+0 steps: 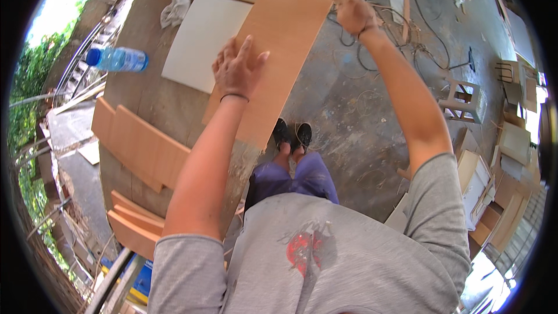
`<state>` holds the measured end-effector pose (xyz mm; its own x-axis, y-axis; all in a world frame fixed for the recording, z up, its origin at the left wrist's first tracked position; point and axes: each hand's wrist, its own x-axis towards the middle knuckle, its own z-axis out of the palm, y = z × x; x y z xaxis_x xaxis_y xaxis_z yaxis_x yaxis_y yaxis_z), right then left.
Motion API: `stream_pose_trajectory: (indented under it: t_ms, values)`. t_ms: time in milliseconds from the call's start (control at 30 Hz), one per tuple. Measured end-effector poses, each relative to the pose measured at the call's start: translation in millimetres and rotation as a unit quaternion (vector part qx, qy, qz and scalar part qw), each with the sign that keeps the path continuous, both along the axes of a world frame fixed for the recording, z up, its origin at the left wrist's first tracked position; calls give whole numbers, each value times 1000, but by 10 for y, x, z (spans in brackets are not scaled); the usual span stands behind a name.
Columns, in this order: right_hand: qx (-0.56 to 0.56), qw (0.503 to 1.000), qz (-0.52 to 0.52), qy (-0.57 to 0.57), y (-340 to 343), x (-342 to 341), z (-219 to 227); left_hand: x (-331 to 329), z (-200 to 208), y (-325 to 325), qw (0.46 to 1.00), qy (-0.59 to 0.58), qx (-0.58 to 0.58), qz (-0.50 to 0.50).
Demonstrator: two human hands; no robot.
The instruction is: The person sands the edges and surface of a wooden board using a small sanding block held in the right hand.
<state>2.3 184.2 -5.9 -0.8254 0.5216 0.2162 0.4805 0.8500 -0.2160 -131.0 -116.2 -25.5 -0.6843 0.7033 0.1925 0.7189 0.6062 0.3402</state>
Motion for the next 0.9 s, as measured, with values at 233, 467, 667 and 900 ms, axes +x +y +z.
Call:
stream_pose_trajectory:
  t_ms: [233,467,667,900]
  values:
    - [5,1000,27,-13,570,5,-157,26,-13,10,1000,3,-1,-12]
    - [-49,943,302,-132,-694,181,343,13,84,-69,1000,-10,-16,7]
    - [13,995,85,-58,-101,51,53,27,13,17,1000,-2,1,-10]
    - [-78,972,211,-64,-2630,534,271,-10,-43,-38,1000,6,28,-10]
